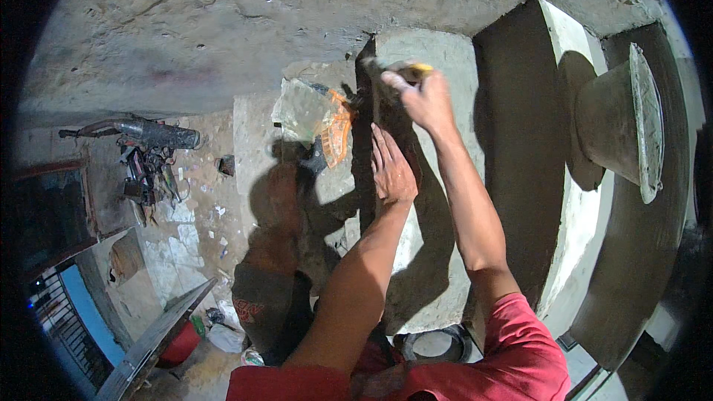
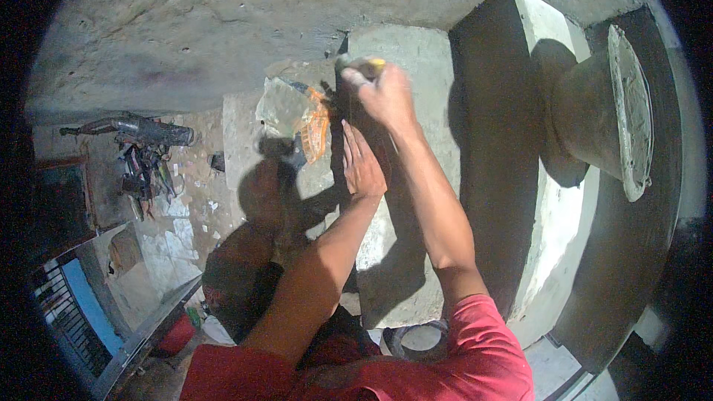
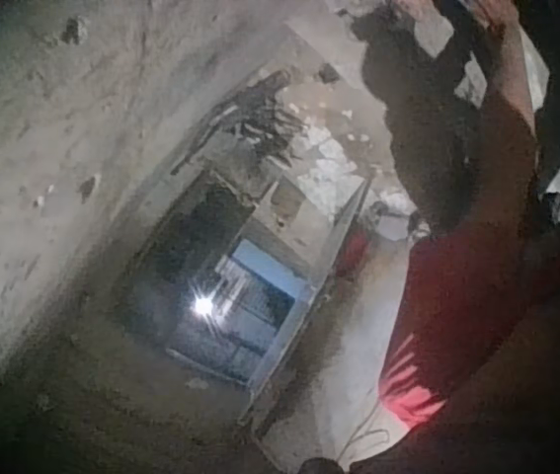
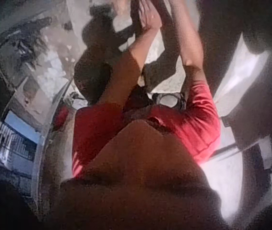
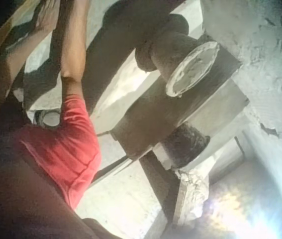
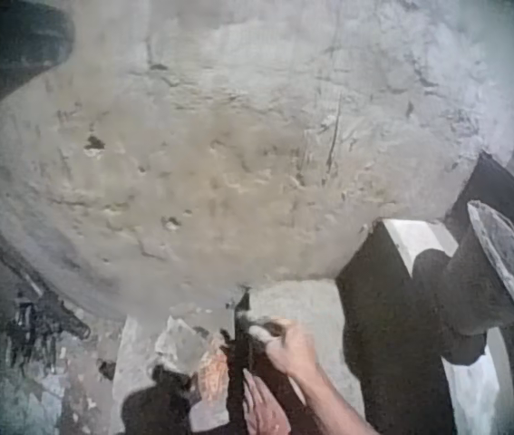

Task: The person smooths wet plaster on concrete stairs using a trowel, then brushes the surface with a hand brush. They sprinkle water from a bucket onto the steps and continue smoothing the plaster with the trowel.

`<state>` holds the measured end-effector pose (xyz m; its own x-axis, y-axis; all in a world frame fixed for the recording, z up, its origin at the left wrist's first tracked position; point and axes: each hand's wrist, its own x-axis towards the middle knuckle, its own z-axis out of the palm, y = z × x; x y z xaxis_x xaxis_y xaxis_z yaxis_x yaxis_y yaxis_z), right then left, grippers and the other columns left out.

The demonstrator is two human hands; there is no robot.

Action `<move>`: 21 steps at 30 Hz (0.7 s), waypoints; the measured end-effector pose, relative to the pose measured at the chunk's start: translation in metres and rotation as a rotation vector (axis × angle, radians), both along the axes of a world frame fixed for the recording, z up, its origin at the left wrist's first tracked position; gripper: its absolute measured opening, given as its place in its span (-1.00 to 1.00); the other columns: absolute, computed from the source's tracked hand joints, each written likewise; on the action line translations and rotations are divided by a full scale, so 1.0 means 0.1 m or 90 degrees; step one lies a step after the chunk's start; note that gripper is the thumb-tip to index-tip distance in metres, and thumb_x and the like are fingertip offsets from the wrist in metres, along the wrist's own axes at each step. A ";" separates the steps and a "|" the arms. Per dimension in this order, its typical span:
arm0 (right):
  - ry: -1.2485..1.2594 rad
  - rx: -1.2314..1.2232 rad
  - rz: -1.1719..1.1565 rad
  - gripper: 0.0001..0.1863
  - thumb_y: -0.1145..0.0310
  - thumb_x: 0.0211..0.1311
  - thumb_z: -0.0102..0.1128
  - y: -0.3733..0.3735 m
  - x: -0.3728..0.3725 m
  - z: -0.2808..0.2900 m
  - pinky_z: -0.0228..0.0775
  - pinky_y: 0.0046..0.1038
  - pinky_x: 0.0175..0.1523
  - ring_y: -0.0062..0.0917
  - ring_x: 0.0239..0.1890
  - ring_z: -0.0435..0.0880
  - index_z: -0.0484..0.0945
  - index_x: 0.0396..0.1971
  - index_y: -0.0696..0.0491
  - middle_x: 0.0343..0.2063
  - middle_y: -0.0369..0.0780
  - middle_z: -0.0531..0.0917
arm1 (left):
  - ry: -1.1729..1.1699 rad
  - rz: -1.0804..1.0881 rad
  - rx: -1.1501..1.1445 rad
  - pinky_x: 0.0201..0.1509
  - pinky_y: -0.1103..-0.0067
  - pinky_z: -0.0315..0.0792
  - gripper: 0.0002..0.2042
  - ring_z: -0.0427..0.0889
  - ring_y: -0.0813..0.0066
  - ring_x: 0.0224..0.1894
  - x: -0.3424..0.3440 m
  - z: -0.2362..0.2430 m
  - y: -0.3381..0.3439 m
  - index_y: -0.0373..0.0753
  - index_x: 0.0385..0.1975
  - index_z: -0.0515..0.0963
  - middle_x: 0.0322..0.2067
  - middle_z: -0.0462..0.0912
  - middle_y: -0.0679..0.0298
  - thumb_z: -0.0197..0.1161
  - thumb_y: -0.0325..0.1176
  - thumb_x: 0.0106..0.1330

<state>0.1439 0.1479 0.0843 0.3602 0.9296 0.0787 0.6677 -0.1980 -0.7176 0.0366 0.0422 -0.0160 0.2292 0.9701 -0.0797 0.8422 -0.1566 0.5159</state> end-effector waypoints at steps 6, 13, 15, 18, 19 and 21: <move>-0.314 -0.201 -0.098 -0.57 0.31 0.06 0.37 -0.24 -0.18 0.08 0.63 -0.05 -0.08 -0.04 -0.24 0.78 0.67 -0.01 0.03 -0.27 0.08 0.75 | -0.101 0.049 0.018 0.43 0.27 0.39 -0.18 0.21 0.02 0.51 -0.02 -0.03 -0.01 -0.35 0.55 -0.10 0.56 -0.03 -0.04 0.22 -0.30 0.39; -0.015 0.138 -0.193 -0.68 0.16 0.24 0.46 -0.59 -0.24 0.18 0.54 -0.29 -0.24 -0.35 -0.40 0.79 0.75 -0.23 0.15 -0.42 -0.07 0.79 | -0.069 0.070 -0.005 0.45 0.33 0.39 -0.38 0.28 0.04 0.48 -0.04 -0.13 -0.02 -0.30 0.54 -0.09 0.53 0.09 0.03 -0.04 -0.48 0.54; -0.223 0.065 -0.301 -0.73 0.21 0.26 0.40 -0.78 -0.15 0.29 0.56 -0.23 -0.24 -0.13 -0.36 0.79 0.73 -0.30 0.15 -0.43 -0.02 0.77 | -0.202 0.103 0.004 0.40 0.21 0.43 -0.34 0.32 -0.12 0.44 -0.01 -0.14 -0.06 -0.33 0.55 -0.10 0.56 -0.07 -0.07 -0.03 -0.29 0.55; -0.202 -0.074 -0.241 -0.70 0.19 0.24 0.38 -0.95 -0.30 0.27 0.56 -0.13 -0.19 0.02 -0.28 0.76 0.70 -0.32 0.17 -0.42 0.09 0.73 | -0.268 0.142 -0.077 0.41 0.20 0.40 -0.28 0.34 -0.13 0.42 -0.01 -0.16 -0.05 -0.26 0.56 -0.12 0.53 0.08 -0.07 0.05 -0.21 0.51; -0.188 -0.147 -0.220 -0.69 0.18 0.23 0.38 -0.97 -0.37 0.22 0.56 -0.12 -0.18 0.02 -0.27 0.76 0.71 -0.30 0.17 -0.41 0.11 0.73 | -0.296 0.151 -0.088 0.41 0.20 0.39 -0.28 0.34 -0.14 0.42 -0.03 -0.18 -0.04 -0.23 0.57 -0.12 0.51 0.14 -0.08 0.05 -0.22 0.52; -0.016 -0.100 -0.147 -0.68 0.18 0.24 0.41 -1.00 -0.47 0.10 0.58 -0.22 -0.14 -0.08 -0.28 0.78 0.74 -0.21 0.14 -0.32 0.03 0.77 | -0.449 0.159 -0.065 0.40 0.19 0.36 -0.33 0.34 -0.19 0.40 -0.09 -0.24 -0.02 -0.24 0.55 0.00 0.44 0.25 -0.17 0.05 -0.18 0.53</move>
<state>0.0968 0.0482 0.0946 0.5639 0.8244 -0.0483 0.6091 -0.4547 -0.6498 0.0279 0.0398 -0.0396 0.0331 0.9955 -0.0886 0.3107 0.0740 0.9476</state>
